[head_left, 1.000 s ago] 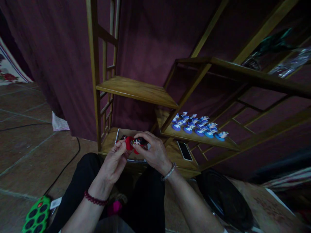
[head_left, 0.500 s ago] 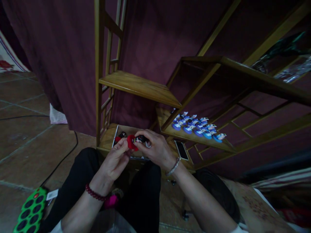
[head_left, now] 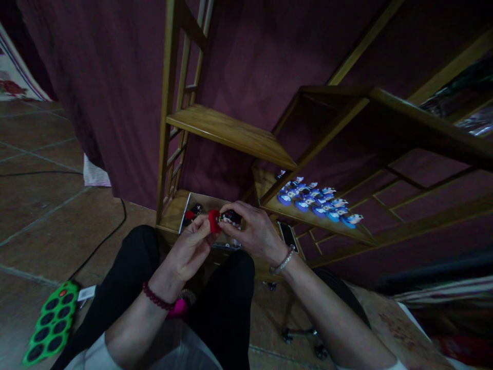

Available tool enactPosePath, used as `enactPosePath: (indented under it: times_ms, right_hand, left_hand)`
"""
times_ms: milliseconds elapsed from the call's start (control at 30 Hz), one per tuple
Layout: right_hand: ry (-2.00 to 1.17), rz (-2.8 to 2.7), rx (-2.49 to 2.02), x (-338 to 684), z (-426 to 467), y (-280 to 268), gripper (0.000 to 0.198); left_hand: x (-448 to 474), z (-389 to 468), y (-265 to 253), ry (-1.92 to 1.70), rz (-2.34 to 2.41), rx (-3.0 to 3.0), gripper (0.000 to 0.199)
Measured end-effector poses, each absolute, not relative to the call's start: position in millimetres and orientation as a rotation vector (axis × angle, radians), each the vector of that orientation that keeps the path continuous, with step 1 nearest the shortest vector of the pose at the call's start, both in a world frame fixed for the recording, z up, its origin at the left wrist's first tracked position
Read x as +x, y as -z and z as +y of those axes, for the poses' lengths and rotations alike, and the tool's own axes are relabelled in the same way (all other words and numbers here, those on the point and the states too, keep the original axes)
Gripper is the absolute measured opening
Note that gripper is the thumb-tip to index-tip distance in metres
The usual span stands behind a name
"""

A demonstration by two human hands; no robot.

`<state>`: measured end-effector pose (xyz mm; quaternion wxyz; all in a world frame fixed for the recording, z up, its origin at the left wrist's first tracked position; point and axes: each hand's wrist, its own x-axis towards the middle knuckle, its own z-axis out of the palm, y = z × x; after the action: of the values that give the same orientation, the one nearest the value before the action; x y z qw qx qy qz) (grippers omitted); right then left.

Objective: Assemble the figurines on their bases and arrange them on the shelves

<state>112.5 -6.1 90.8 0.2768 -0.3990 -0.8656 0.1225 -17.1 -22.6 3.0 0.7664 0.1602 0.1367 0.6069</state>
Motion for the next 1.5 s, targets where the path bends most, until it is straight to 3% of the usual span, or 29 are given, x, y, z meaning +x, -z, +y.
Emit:
enactPosePath:
  times_ms: [633,800,1000,1500]
  right_hand:
    - [-0.337,-2.359,-1.061,107.1,3.8,-84.6,0.015]
    - [-0.392,-2.352,-1.085,106.0,10.1,-79.8,0.025]
    - [-0.376,-2.335,-1.085,108.4,15.8,-73.0,0.032]
    - [-0.448,-2.251,-1.079,107.6,14.5,-64.7,0.030]
  left_hand:
    - [-18.0,-13.4,6.3,-1.319,0.318,0.267,0.017]
    - [-20.0,-7.5,12.6,-1.311,0.357,0.160,0.011]
    - [-22.1,-8.9,11.8,-1.319,0.328,0.159,0.020]
    - [-22.9,-14.5,14.3,-1.304,0.312,0.212,0.017]
